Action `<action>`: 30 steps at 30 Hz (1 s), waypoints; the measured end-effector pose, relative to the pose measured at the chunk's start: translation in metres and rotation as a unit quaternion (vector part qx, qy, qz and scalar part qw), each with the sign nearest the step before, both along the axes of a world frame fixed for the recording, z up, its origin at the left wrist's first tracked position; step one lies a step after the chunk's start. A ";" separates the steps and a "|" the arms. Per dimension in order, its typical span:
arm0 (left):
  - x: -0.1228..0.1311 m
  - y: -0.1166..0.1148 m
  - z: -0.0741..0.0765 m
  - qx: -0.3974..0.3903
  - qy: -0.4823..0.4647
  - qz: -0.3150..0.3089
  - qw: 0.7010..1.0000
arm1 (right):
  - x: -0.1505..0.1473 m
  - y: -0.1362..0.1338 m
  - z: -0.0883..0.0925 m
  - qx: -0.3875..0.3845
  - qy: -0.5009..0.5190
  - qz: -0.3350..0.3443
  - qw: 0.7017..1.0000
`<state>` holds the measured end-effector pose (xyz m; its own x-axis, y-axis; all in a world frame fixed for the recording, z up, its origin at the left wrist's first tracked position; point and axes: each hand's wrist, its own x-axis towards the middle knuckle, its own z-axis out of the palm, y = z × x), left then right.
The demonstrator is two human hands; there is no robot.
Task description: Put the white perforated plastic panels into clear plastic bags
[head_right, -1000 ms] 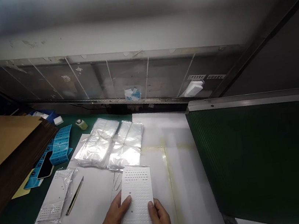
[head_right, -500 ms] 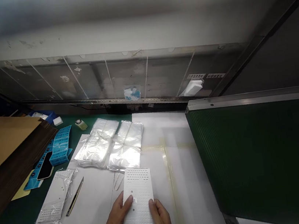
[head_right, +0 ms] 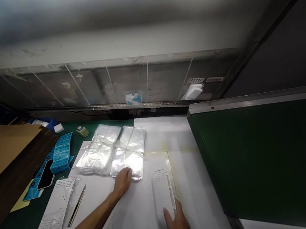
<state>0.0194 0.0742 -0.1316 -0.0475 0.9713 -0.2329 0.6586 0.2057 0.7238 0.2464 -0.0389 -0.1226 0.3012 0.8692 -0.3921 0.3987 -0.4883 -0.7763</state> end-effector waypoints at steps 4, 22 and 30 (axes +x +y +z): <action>-0.015 0.037 -0.016 0.003 0.110 -0.096 0.989 | 0.015 -0.005 -0.030 0.025 -0.194 0.151 0.969; -0.030 0.034 -0.021 0.004 0.070 -0.104 0.992 | 0.026 -0.002 -0.026 0.051 -0.152 0.146 0.976; -0.039 0.025 -0.020 0.035 0.132 -0.135 0.981 | 0.031 0.001 -0.011 0.078 -0.053 0.097 0.991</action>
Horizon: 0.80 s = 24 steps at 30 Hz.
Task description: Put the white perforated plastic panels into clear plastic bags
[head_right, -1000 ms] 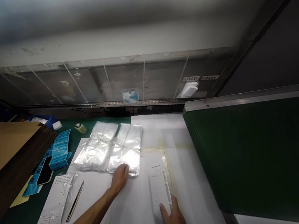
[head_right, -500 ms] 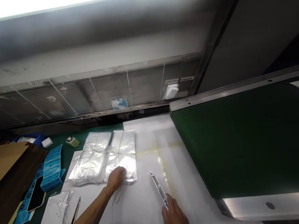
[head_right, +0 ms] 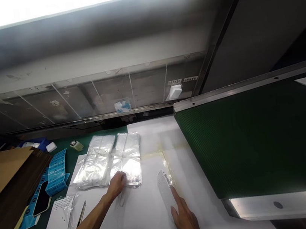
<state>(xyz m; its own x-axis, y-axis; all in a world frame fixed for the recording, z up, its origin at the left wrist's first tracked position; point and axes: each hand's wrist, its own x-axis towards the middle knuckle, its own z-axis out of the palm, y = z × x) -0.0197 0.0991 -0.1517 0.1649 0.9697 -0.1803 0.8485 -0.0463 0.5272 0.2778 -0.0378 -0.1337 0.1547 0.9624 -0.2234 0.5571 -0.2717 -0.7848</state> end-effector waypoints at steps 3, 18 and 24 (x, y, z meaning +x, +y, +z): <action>0.008 -0.004 0.001 0.025 0.043 -0.046 0.998 | -0.001 0.001 0.004 -0.002 0.022 -0.019 1.000; 0.013 -0.009 -0.006 0.080 0.128 -0.090 0.984 | 0.002 -0.001 -0.004 -0.011 -0.071 0.049 0.996; 0.014 -0.009 -0.007 0.084 0.112 -0.087 0.986 | 0.002 -0.002 -0.004 -0.002 -0.073 0.054 0.996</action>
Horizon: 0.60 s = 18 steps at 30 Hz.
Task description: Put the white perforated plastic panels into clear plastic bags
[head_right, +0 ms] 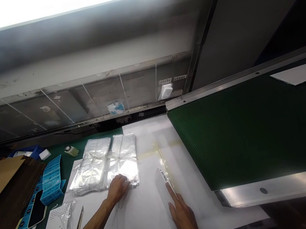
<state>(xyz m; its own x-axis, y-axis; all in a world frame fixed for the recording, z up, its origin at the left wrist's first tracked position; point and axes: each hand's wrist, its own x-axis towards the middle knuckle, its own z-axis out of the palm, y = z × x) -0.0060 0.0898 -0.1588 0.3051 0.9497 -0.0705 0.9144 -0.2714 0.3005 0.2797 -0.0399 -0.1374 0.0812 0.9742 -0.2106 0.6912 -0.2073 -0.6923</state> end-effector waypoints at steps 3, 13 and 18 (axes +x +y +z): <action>0.003 -0.001 -0.003 0.007 -0.014 0.011 1.000 | 0.001 0.000 -0.004 0.000 -0.006 0.008 1.000; 0.002 -0.002 0.001 -0.018 -0.185 0.065 0.980 | 0.002 -0.001 -0.008 0.005 -0.007 0.010 1.000; -0.008 0.000 0.025 -0.047 -0.342 0.198 0.917 | 0.007 -0.001 -0.004 -0.014 0.077 -0.030 0.996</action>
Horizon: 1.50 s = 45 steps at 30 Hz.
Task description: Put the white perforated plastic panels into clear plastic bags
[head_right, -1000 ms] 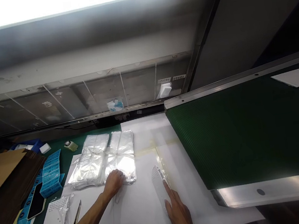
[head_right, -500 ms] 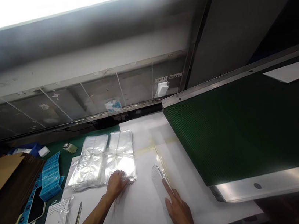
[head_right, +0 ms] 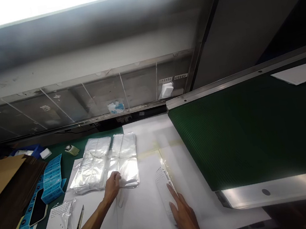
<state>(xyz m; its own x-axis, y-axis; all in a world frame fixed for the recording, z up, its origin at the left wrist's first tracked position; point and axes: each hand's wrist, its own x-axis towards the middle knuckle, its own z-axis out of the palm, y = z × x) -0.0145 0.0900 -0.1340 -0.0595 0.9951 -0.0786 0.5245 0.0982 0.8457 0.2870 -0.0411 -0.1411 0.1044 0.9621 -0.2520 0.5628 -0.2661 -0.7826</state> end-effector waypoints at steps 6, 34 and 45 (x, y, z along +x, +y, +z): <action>0.008 -0.014 0.055 -0.036 -0.240 0.082 0.967 | -0.022 0.016 0.045 -0.020 0.099 -0.032 0.994; 0.044 -0.098 0.116 -0.226 -0.543 0.035 0.808 | -0.095 0.032 0.129 0.057 0.084 0.115 0.988; 0.035 -0.090 0.126 -0.130 -0.230 -0.044 0.964 | -0.059 0.058 0.131 0.014 0.091 0.052 0.994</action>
